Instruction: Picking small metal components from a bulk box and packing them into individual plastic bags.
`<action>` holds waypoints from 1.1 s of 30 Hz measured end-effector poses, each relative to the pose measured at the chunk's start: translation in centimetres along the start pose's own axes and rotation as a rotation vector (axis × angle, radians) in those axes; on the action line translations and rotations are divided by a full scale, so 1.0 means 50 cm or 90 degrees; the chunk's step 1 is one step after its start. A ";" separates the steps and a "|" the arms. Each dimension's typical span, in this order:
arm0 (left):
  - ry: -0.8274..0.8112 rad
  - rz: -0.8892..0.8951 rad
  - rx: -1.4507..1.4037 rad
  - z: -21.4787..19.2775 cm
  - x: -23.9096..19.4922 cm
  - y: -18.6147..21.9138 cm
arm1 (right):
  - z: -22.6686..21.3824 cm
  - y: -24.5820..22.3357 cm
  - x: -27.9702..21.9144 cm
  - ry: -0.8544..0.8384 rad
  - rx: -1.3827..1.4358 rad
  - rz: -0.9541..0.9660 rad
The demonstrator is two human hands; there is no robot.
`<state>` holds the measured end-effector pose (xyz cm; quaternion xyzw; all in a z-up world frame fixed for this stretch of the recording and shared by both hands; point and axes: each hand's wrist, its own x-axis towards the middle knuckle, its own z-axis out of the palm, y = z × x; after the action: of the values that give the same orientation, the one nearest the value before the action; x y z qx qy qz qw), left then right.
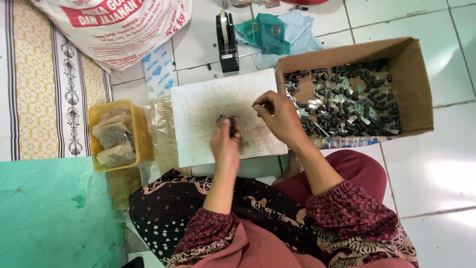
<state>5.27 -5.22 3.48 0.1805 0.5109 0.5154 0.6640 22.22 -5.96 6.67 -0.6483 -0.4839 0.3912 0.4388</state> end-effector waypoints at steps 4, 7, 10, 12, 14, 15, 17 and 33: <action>-0.058 0.168 0.191 -0.009 0.064 0.071 | 0.037 0.001 -0.002 -0.038 -0.078 -0.029; -0.193 0.320 0.428 -0.035 0.136 0.090 | 0.069 0.005 0.001 -0.073 -0.133 -0.067; -0.294 0.437 0.595 -0.057 0.183 0.079 | 0.097 0.016 0.005 -0.085 -0.236 -0.110; -0.380 0.504 0.666 -0.071 0.194 0.062 | 0.109 0.024 0.007 -0.091 -0.285 -0.142; -0.404 0.523 0.645 -0.070 0.173 0.065 | 0.119 0.040 0.012 -0.076 -0.314 -0.184; -0.428 0.545 0.623 -0.071 0.162 0.066 | 0.124 0.049 0.014 -0.060 -0.342 -0.229; -0.439 0.546 0.606 -0.076 0.153 0.061 | 0.125 0.062 0.014 -0.061 -0.334 -0.231; -0.379 0.591 0.501 -0.070 0.148 0.058 | 0.136 0.052 0.020 -0.064 -0.392 -0.208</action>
<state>0.39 1.36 0.64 0.7437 0.3255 0.4507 0.3711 16.84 -4.06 2.04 -0.6443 -0.6975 0.1827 0.2551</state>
